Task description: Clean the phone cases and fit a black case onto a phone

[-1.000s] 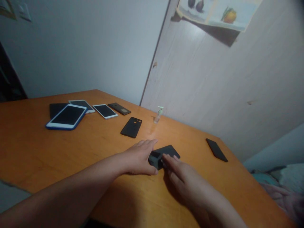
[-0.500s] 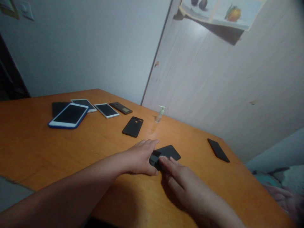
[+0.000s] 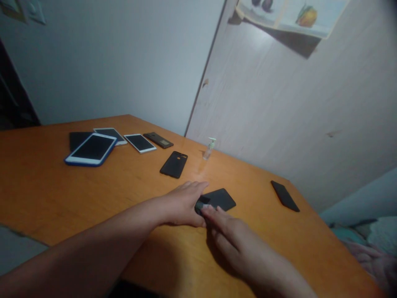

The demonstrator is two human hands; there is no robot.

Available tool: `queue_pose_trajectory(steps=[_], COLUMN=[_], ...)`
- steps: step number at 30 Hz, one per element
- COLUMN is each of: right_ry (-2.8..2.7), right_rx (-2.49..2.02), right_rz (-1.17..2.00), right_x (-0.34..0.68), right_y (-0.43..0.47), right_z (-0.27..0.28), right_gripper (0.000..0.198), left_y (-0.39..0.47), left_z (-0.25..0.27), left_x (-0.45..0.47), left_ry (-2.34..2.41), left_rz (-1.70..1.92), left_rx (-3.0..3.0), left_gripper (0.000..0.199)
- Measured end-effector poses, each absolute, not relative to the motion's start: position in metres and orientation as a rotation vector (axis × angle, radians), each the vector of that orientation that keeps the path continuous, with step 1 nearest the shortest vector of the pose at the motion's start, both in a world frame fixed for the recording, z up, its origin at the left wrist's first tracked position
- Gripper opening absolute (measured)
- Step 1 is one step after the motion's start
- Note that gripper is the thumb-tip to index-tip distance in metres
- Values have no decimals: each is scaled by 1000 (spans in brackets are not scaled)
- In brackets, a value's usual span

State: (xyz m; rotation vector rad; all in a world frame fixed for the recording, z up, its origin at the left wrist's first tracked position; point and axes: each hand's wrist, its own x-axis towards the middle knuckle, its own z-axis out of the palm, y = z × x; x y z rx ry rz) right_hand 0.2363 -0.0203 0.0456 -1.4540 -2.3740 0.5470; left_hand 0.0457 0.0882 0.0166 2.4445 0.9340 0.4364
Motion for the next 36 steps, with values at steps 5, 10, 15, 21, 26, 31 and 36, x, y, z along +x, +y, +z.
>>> queue_pose_trajectory(steps=[5,10,15,21,26,31,36], right_ry=[-2218,-2203,-2281,-2109,-2310,-2157,-2122], right_rx=[-1711,-1594,-1363,-1629,-1351,-1681,-1781], right_rz=[404,513,675,381,559,315,223], right_x=[260,248,226,250,229,256,264], right_y=[-8,-13,-15,8,-2,22,26], right_z=[34,40,47,25,34,19,14], right_gripper=[47,46,46,38,45,42,46], left_y=[87,86,85,87,87,87,87], left_z=[21,23,23,20,18,19,19], left_x=[44,44,44,46,46,45,46], left_ry=[942,928,912,931,933,943,947], left_rz=[400,400,409,419,415,411,418], left_rx=[2458,2444,2437,2443,2441,2418,2426], left_gripper=[104,101,99,107,107,113,113])
